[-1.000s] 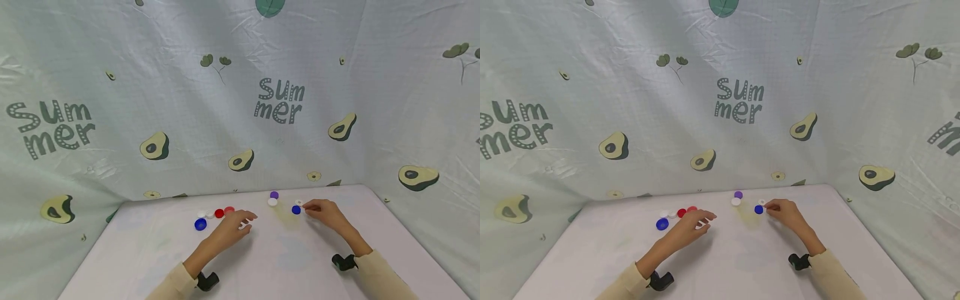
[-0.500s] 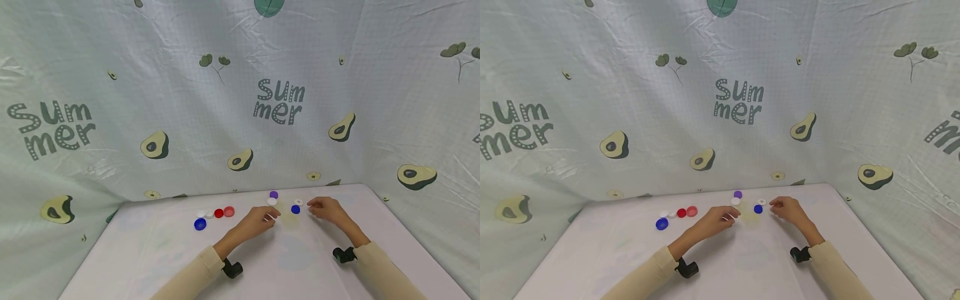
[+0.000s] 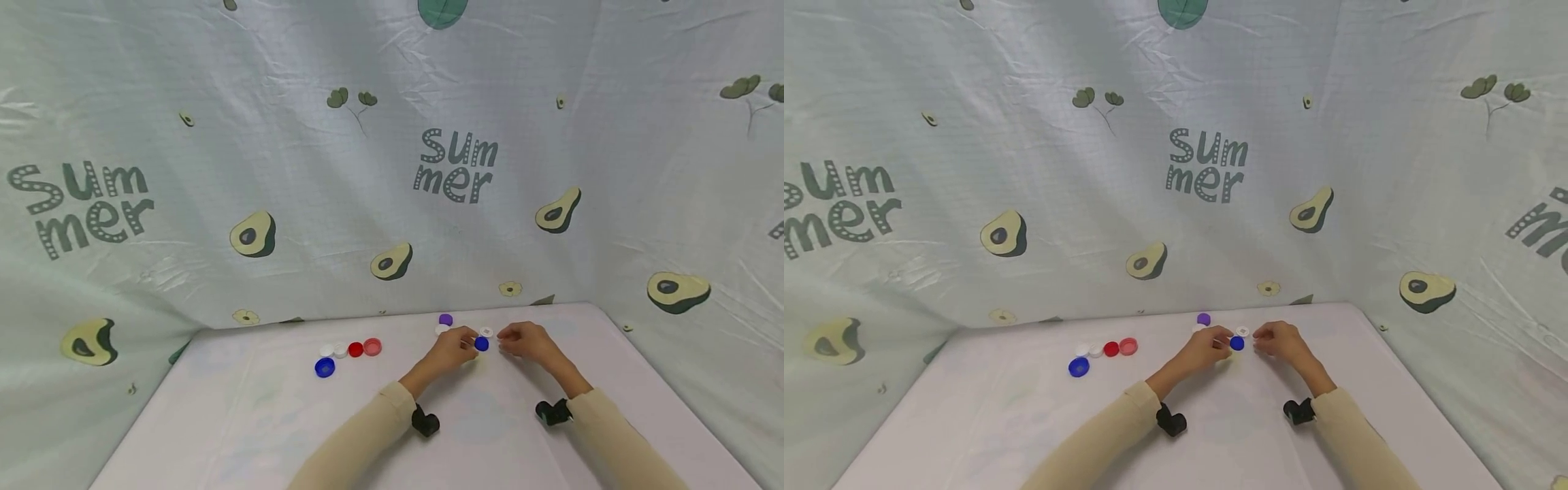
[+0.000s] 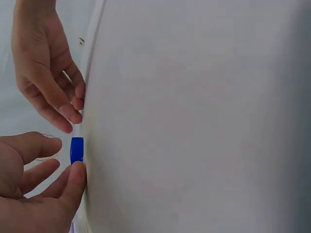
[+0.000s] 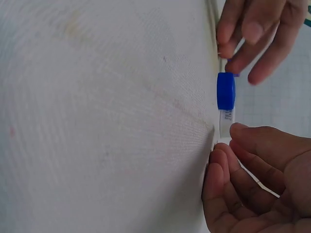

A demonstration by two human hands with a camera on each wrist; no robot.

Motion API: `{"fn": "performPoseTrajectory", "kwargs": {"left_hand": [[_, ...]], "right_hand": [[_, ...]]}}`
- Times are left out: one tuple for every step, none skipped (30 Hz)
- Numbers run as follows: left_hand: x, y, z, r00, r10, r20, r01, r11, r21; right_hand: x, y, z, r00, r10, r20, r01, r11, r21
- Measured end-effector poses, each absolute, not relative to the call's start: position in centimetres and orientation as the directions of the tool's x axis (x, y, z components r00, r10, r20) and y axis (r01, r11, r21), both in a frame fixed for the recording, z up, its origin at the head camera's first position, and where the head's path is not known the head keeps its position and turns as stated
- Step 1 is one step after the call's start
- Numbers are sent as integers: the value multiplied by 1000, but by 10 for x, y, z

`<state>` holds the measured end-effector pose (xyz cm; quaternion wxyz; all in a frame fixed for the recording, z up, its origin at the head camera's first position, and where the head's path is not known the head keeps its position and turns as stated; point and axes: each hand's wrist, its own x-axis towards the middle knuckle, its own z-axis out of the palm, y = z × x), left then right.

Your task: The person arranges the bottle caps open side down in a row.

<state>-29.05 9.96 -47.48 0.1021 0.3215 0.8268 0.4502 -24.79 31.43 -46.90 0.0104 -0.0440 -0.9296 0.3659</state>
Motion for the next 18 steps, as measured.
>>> {"fn": "performPoseTrajectory", "kwargs": {"left_hand": [[-292, 104, -476, -779, 615, 118, 435, 395, 809], [-292, 108, -476, -787, 606, 119, 433, 404, 806], [-293, 112, -476, -794, 596, 123, 433, 411, 802], [-295, 114, -475, -802, 584, 127, 433, 422, 797], [-296, 115, -475, -809, 573, 133, 436, 431, 790], [-298, 117, -474, -815, 564, 134, 435, 443, 784], [-299, 118, -473, -819, 557, 136, 436, 449, 780], [-300, 119, -473, -822, 553, 137, 435, 455, 777], [-300, 119, -473, -824, 550, 136, 433, 457, 777], [-301, 120, -472, -824, 550, 138, 433, 454, 779], [-302, 121, -472, -823, 551, 141, 435, 450, 780], [-302, 121, -472, -822, 552, 143, 435, 446, 782], [-303, 122, -472, -821, 552, 145, 433, 437, 788], [-303, 122, -472, -823, 549, 145, 429, 433, 793], [-303, 122, -473, -827, 544, 145, 422, 429, 798], [-303, 122, -474, -832, 536, 145, 413, 422, 807], [-303, 121, -475, -841, 523, 138, 396, 422, 815], [-303, 121, -476, -851, 509, 133, 380, 419, 825]], "right_hand": [[-248, 314, -469, -996, 90, -16, 76, 724, -685], [-247, 313, -470, -996, 87, -17, 75, 725, -684], [-248, 313, -470, -997, 78, -15, 67, 727, -683], [-249, 312, -469, -997, 75, -19, 67, 727, -684], [-251, 310, -469, -997, 71, -22, 67, 727, -683], [-252, 309, -469, -997, 67, -25, 66, 727, -683], [-253, 308, -468, -998, 56, -23, 57, 731, -680], [-254, 308, -468, -999, 46, -19, 47, 736, -676], [-255, 308, -468, -999, 41, -17, 42, 738, -673], [-255, 307, -468, -999, 45, -20, 47, 741, -670], [-256, 307, -468, -999, 43, -15, 41, 744, -667], [-256, 307, -467, -999, 43, -10, 39, 747, -664], [-256, 307, -467, -999, 42, -6, 35, 750, -660], [-257, 307, -467, -999, 52, -9, 45, 746, -665], [-257, 307, -467, -998, 58, -12, 51, 745, -666], [-257, 306, -467, -998, 65, -17, 60, 739, -671], [-257, 305, -468, -998, 64, -18, 59, 738, -673], [-257, 305, -468, -997, 68, -24, 66, 733, -677]]}}
